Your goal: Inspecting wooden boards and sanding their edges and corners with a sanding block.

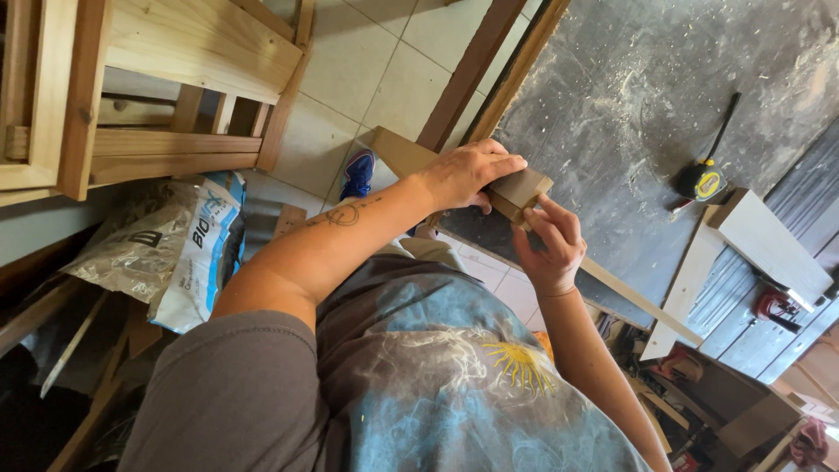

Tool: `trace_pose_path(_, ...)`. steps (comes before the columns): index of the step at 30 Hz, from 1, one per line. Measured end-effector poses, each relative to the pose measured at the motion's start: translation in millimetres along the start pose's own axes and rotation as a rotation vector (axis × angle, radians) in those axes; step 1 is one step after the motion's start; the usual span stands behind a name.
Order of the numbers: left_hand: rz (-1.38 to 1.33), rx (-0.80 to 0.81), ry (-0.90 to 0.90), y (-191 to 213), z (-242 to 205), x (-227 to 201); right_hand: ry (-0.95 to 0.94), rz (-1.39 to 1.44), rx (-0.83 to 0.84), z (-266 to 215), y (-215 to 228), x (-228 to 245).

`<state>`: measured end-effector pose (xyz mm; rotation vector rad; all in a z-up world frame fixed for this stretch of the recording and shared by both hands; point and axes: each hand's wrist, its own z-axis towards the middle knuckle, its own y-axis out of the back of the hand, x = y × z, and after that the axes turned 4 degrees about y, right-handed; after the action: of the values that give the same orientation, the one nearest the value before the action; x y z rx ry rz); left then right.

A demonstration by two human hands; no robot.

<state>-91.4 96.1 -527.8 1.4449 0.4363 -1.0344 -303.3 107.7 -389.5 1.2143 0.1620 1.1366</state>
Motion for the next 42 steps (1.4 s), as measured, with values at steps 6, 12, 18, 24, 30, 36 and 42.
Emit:
trace_pose_path(6,-0.009,0.008,-0.004,9.9,-4.8,-3.9,-0.006,-0.043,0.003,-8.3,-1.6,1.7)
trace_pose_path(12,-0.008,0.000,-0.014,11.8,-5.2,-4.5,0.004,-0.028,0.000,-6.6,-2.5,2.1)
trace_pose_path(18,-0.056,-0.069,-0.082,6.6,-2.7,-2.1,0.026,-0.039,-0.034,11.7,8.2,11.9)
trace_pose_path(24,-0.007,0.008,-0.107,18.9,12.1,-1.5,-0.157,-0.109,0.090,-21.0,44.6,-24.7)
trace_pose_path(30,0.019,0.174,0.099,32.2,17.5,-21.0,-0.339,-0.275,0.231,-80.0,83.6,-56.8)
trace_pose_path(36,-0.062,0.198,0.153,47.1,20.1,-49.2,-0.411,-0.294,0.282,-113.3,96.8,-83.2)
trace_pose_path(42,0.000,0.158,0.170,43.8,21.2,-58.3,-0.425,-0.229,0.378,-116.9,89.3,-94.8)
